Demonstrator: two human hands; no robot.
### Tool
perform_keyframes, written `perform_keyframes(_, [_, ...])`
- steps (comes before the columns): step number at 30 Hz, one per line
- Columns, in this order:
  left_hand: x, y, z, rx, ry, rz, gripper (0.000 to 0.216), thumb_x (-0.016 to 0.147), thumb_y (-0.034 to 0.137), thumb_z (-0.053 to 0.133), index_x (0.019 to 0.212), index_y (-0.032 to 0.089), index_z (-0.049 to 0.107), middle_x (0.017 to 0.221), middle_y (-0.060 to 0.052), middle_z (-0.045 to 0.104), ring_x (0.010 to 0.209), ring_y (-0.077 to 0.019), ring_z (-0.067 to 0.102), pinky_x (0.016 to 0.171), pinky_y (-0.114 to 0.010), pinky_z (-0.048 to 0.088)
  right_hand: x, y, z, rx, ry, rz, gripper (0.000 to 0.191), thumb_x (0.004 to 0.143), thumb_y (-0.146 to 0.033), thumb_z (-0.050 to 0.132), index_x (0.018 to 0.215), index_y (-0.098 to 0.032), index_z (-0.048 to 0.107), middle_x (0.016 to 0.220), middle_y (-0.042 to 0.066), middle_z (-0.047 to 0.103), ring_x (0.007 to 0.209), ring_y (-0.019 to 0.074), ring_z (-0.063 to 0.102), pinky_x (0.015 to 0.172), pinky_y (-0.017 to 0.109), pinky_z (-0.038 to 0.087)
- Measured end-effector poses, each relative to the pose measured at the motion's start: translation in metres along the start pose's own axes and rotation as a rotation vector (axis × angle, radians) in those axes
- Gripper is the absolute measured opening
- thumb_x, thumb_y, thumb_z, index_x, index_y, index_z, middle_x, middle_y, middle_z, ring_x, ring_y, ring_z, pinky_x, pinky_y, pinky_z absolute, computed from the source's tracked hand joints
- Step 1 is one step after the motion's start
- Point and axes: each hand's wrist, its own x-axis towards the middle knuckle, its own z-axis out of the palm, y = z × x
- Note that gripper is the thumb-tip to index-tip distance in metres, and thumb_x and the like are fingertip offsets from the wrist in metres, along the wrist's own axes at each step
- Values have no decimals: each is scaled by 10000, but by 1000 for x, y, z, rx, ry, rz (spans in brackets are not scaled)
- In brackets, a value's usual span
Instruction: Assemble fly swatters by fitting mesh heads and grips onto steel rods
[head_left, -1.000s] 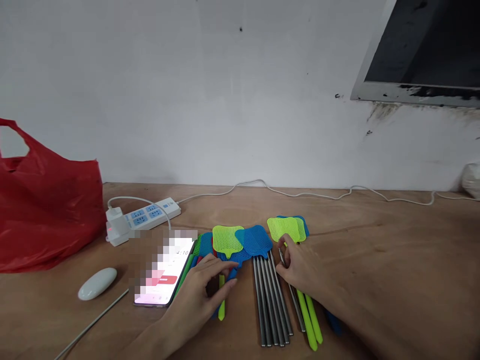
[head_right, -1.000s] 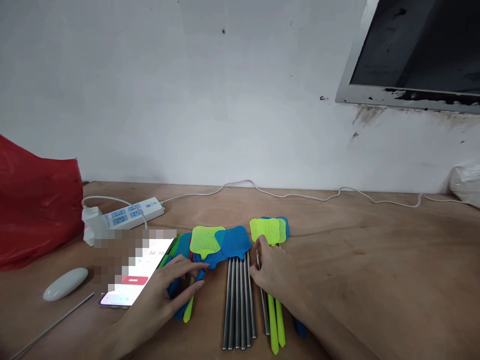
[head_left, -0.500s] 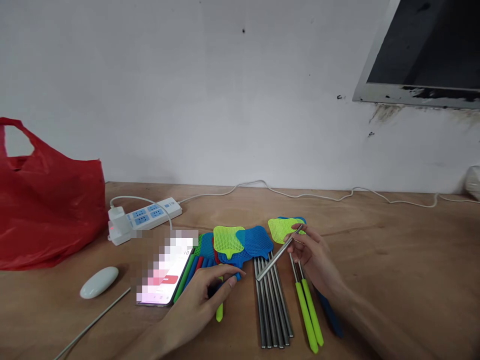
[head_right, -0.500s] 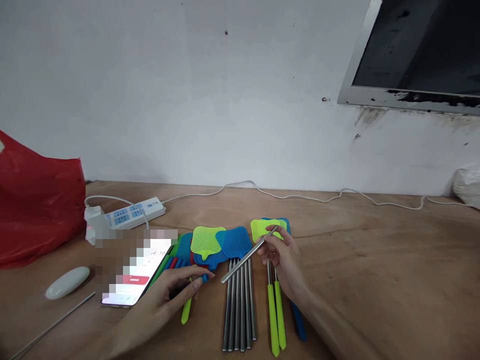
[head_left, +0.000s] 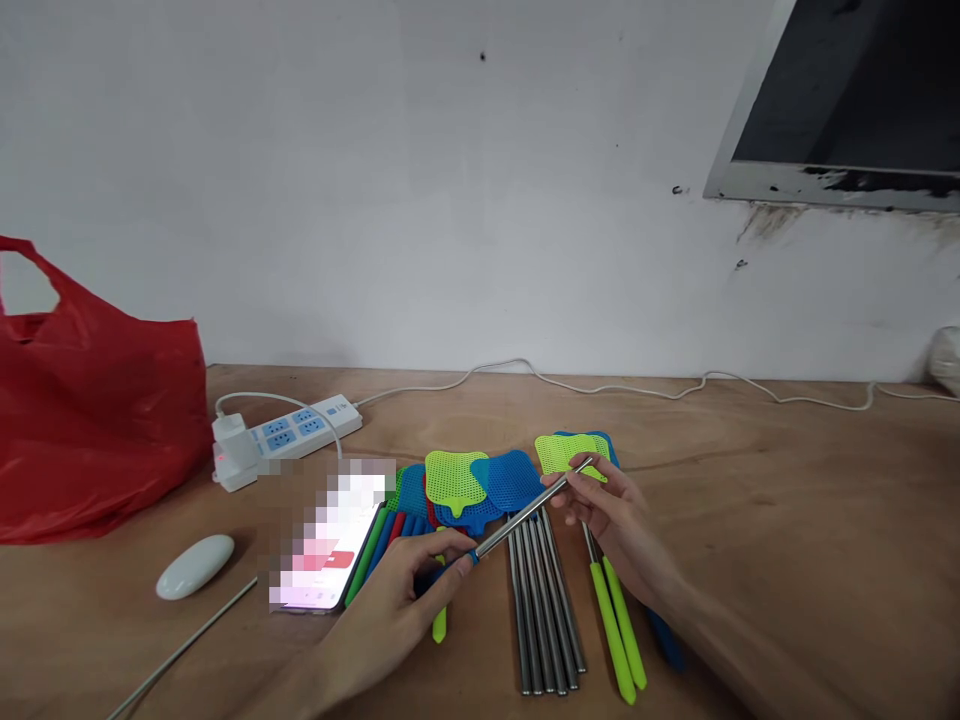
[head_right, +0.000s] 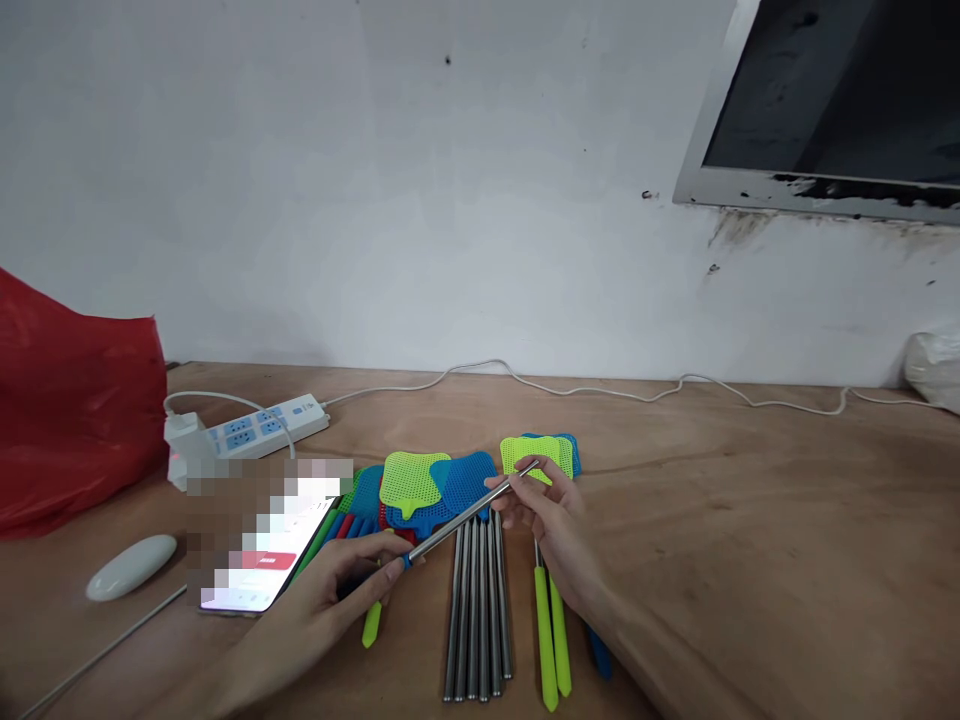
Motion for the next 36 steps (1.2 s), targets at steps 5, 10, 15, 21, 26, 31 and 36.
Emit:
perform_keyframes(5, [0,1,0,10,-16,-29,371,935,497,510,1149,258,695,1003,-39,725,945,-250,649,789,-348,539,-1,-3,3,-53,0,26,361,666,-388,866,817,-222,584,843,58,781,655,186,692,533,256,493])
perform_keyframes(10, [0,1,0,-19,-20,-29,346,930,487,521,1113,259,706,1008,-32,727,946,-249,651,803,-347,533,0,-2,1,-127,-3,9,371,648,-440,864,785,-211,607,810,69,771,665,205,688,512,264,492])
perform_keyframes(15, [3,6,-1,-63,-17,-43,361,925,499,508,1092,245,703,977,-33,731,918,-243,658,800,-343,535,-1,13,-2,-263,-17,-61,339,689,-485,822,817,-204,684,623,-12,629,549,140,558,455,231,454])
perform_keyframes(21, [6,9,-2,-97,-41,-56,357,918,502,511,1019,220,706,916,-29,720,832,-222,649,729,-309,525,-10,29,-3,-483,-140,-52,316,837,-514,685,930,-212,668,694,-19,555,601,134,512,474,223,410])
perform_keyframes(26, [3,6,0,-76,-30,-73,366,925,516,511,1077,235,689,930,-34,708,868,-230,633,748,-316,516,-19,30,-2,-700,-187,-152,252,952,-461,539,1048,-239,612,753,-8,565,662,157,524,570,266,410])
perform_keyframes(31, [1,9,-1,-83,-64,-62,352,941,524,501,971,225,685,873,-15,683,828,-208,619,732,-288,479,-28,29,4,-801,-295,-225,191,972,-322,497,1138,-233,526,700,-35,548,593,145,506,541,264,360])
perform_keyframes(36, [3,15,-1,-93,-102,-56,346,955,514,500,911,204,650,804,4,615,766,-183,578,670,-258,430,-28,29,4,-877,-351,-248,268,910,-154,506,1166,-233,486,645,-76,488,519,119,463,500,244,325])
